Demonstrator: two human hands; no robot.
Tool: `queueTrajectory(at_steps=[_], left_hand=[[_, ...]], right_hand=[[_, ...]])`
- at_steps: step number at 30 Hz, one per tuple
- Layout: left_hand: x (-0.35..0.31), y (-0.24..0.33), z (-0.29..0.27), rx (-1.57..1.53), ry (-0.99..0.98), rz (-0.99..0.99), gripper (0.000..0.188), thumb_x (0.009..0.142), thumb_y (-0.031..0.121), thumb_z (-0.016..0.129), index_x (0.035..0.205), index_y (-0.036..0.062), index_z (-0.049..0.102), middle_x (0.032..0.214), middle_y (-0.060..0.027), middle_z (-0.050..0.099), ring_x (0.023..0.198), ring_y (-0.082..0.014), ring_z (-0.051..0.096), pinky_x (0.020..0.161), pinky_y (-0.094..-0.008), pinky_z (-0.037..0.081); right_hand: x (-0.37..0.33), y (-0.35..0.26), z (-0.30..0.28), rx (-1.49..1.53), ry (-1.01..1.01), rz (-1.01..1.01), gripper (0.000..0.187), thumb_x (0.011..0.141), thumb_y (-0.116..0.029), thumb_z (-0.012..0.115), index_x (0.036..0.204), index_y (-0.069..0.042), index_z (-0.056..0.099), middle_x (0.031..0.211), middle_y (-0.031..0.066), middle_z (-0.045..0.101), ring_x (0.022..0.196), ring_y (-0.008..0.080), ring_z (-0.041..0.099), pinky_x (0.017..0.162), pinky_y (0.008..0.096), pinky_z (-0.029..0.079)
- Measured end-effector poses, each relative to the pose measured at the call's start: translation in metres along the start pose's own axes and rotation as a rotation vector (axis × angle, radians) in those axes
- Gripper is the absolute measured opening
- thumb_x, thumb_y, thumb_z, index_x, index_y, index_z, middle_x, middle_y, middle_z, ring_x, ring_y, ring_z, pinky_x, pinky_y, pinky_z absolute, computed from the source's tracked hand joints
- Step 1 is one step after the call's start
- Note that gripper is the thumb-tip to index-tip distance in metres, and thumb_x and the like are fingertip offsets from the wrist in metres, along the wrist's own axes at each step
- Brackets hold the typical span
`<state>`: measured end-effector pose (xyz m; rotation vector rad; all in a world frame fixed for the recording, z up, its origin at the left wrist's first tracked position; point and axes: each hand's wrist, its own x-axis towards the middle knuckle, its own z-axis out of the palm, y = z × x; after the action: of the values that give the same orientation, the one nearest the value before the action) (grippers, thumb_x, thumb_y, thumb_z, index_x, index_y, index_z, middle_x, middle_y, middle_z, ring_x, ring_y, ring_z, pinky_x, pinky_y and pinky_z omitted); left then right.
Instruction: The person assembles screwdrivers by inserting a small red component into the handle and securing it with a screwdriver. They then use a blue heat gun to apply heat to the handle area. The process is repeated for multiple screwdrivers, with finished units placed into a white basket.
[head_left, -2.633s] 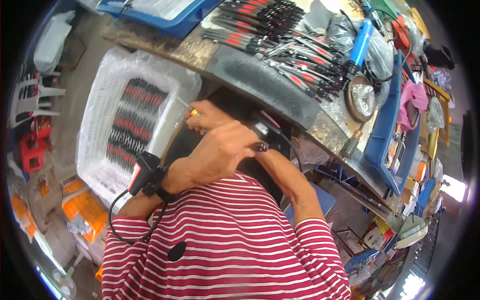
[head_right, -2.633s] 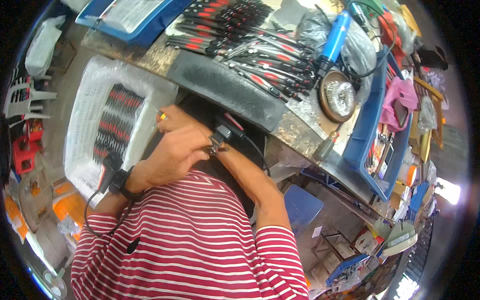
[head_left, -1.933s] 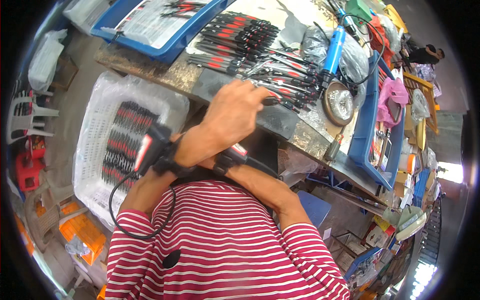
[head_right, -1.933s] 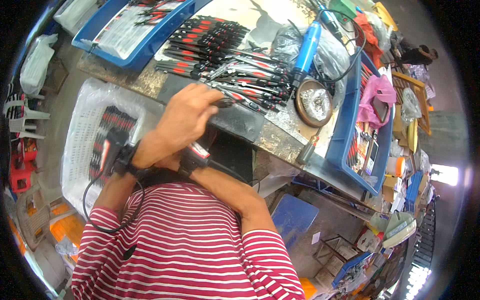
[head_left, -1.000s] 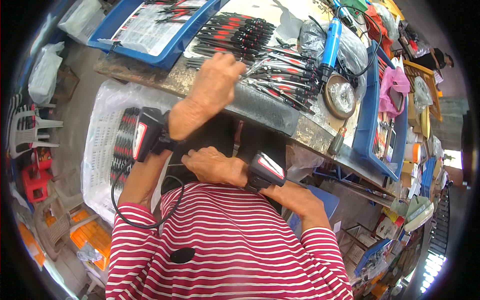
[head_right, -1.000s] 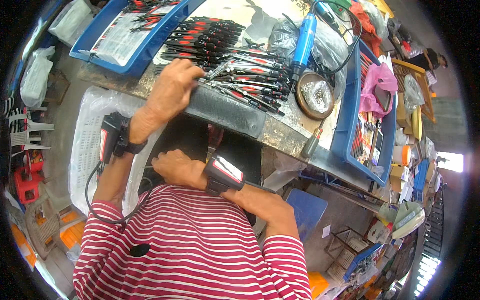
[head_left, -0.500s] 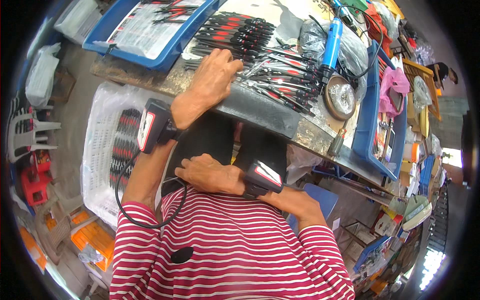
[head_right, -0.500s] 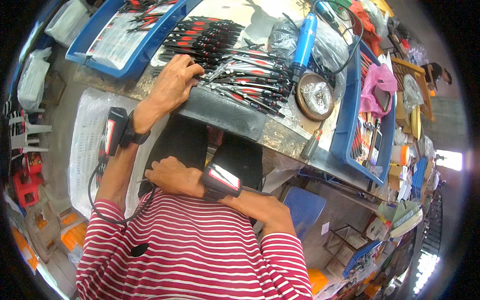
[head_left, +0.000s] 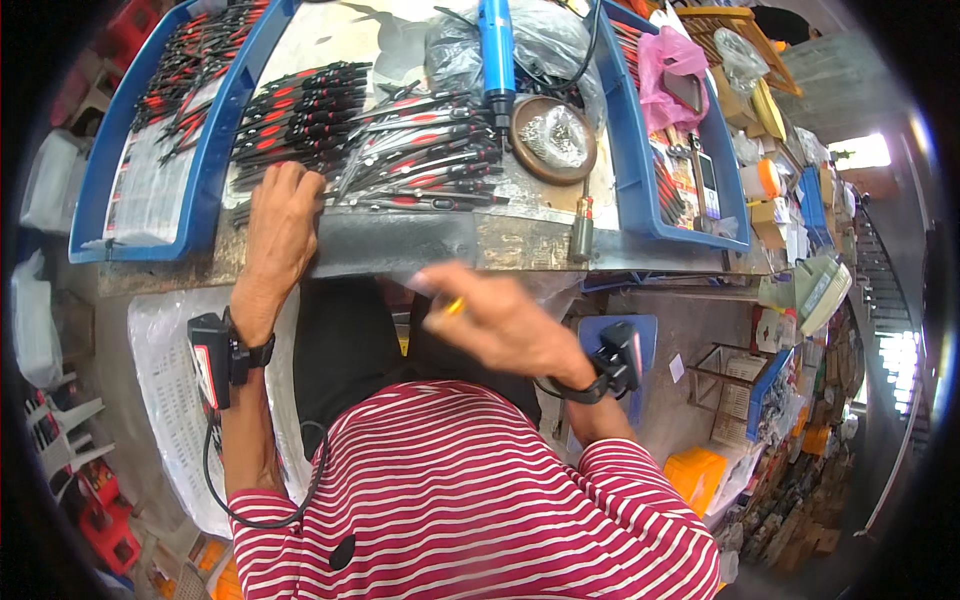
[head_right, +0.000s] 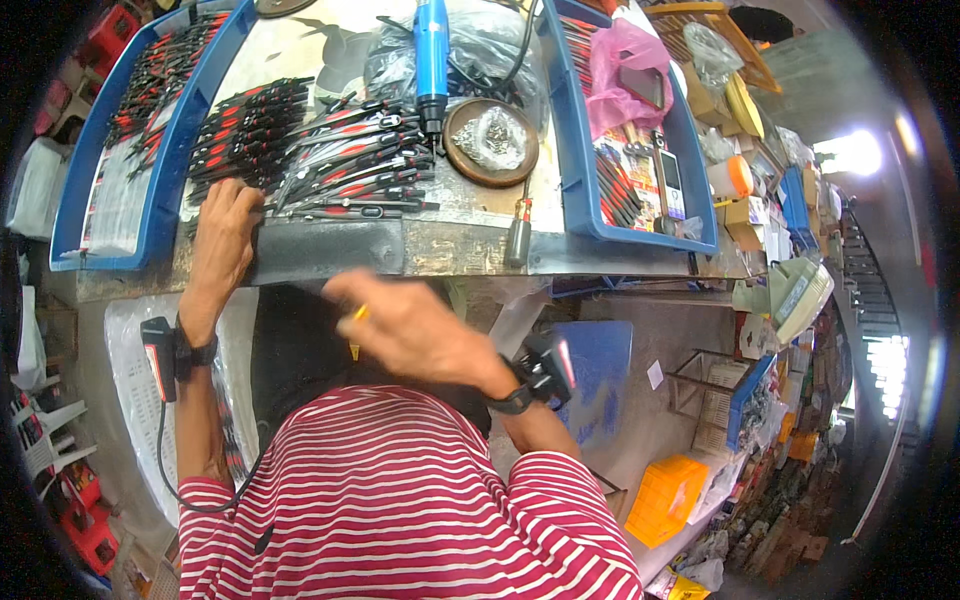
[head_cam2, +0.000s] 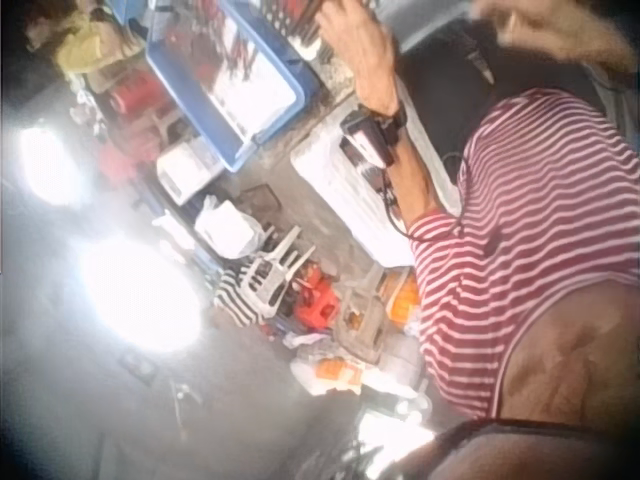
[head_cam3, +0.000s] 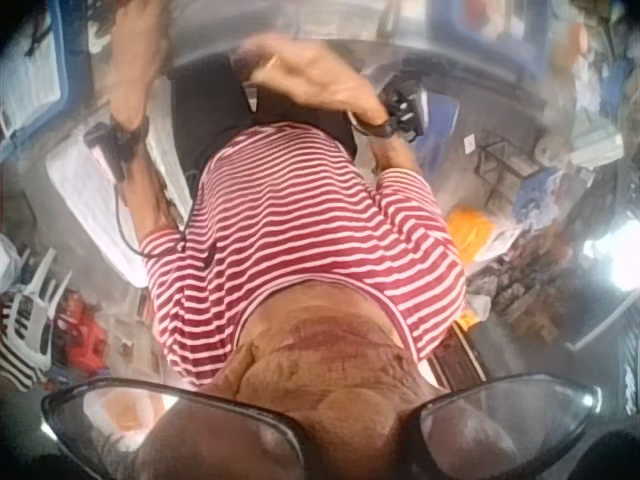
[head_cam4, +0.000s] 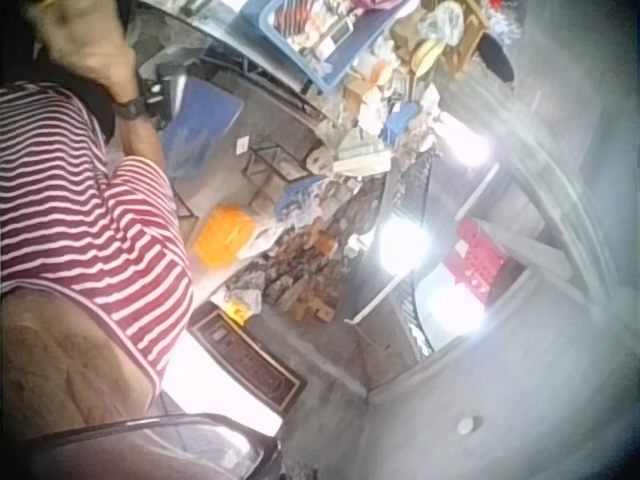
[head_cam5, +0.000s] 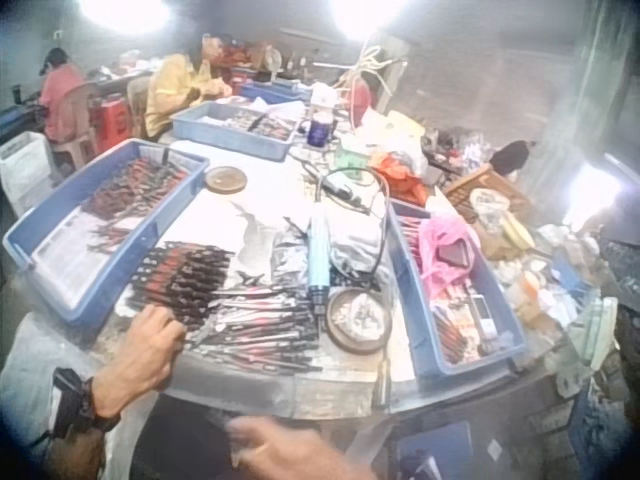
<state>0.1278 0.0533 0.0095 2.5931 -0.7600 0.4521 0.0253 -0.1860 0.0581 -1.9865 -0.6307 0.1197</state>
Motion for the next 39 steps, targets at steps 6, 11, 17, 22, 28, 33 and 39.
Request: queueTrajectory(at_steps=[6, 11, 17, 22, 28, 33, 39], left_hand=[[-0.001, 0.002, 0.002, 0.039, -0.003, -0.027, 0.023, 0.073, -0.004, 0.058, 0.094, 0.0042, 0.055, 0.093, -0.0110, 0.050, 0.093, -0.0304, 0.048, 0.075, -0.0399, 0.038], [-0.005, 0.003, 0.007, 0.066, 0.029, -0.060, 0.023, 0.073, -0.003, 0.060, 0.094, 0.0049, 0.055, 0.095, -0.0101, 0.051, 0.095, -0.0292, 0.049, 0.077, -0.0394, 0.038], [-0.007, 0.001, 0.009, 0.088, 0.052, -0.064, 0.023, 0.075, -0.002, 0.059, 0.096, 0.0060, 0.054, 0.098, -0.0087, 0.053, 0.096, -0.0280, 0.050, 0.078, -0.0392, 0.037], [-0.008, 0.004, 0.003, 0.076, 0.069, -0.074, 0.021, 0.077, -0.002, 0.057, 0.096, 0.0065, 0.054, 0.097, -0.0080, 0.055, 0.097, -0.0272, 0.051, 0.078, -0.0385, 0.037], [-0.009, 0.001, 0.001, 0.085, 0.116, -0.046, 0.023, 0.077, -0.001, 0.057, 0.098, 0.0067, 0.055, 0.093, -0.0073, 0.056, 0.094, -0.0265, 0.052, 0.079, -0.0384, 0.037], [-0.006, -0.001, 0.000, 0.091, 0.180, -0.006, 0.026, 0.075, -0.003, 0.054, 0.100, 0.0070, 0.055, 0.095, -0.0074, 0.057, 0.094, -0.0269, 0.052, 0.081, -0.0382, 0.038], [0.001, 0.004, -0.006, 0.048, 0.229, 0.010, 0.037, 0.070, -0.008, 0.053, 0.104, 0.0052, 0.056, 0.096, -0.0084, 0.057, 0.095, -0.0285, 0.052, 0.083, -0.0388, 0.038]], right_hand=[[-0.001, 0.023, -0.068, -0.341, 0.461, 0.345, 0.043, 0.087, -0.017, 0.053, 0.126, -0.003, 0.042, 0.109, 0.0224, 0.054, 0.094, 0.0366, 0.059, 0.083, 0.0414, 0.046], [-0.015, 0.058, -0.097, -0.622, 0.622, 0.349, 0.048, 0.085, -0.007, 0.047, 0.132, 0.000, 0.039, 0.110, 0.0246, 0.047, 0.100, 0.0386, 0.050, 0.088, 0.0425, 0.040], [-0.025, 0.087, -0.096, -0.851, 0.641, 0.381, 0.039, 0.078, 0.001, 0.053, 0.117, 0.002, 0.050, 0.103, 0.0216, 0.046, 0.096, 0.0387, 0.053, 0.080, 0.0435, 0.046], [-0.025, 0.100, -0.093, -1.007, 0.628, 0.407, 0.035, 0.075, 0.002, 0.054, 0.111, 0.005, 0.053, 0.107, 0.0219, 0.048, 0.097, 0.0391, 0.053, 0.084, 0.0443, 0.045], [-0.033, 0.085, -0.081, -1.062, 0.716, 0.276, 0.028, 0.079, 0.002, 0.056, 0.107, 0.004, 0.056, 0.111, 0.0236, 0.051, 0.102, 0.0387, 0.052, 0.087, 0.0429, 0.043], [-0.035, 0.068, -0.067, -1.090, 0.594, 0.428, 0.023, 0.083, -0.011, 0.059, 0.105, -0.002, 0.058, 0.103, 0.0175, 0.052, 0.094, 0.0341, 0.052, 0.082, 0.0423, 0.043], [-0.039, 0.070, -0.063, -1.174, 0.556, 0.483, 0.032, 0.078, -0.015, 0.064, 0.107, -0.005, 0.057, 0.109, 0.0140, 0.049, 0.098, 0.0315, 0.049, 0.079, 0.0418, 0.043]])
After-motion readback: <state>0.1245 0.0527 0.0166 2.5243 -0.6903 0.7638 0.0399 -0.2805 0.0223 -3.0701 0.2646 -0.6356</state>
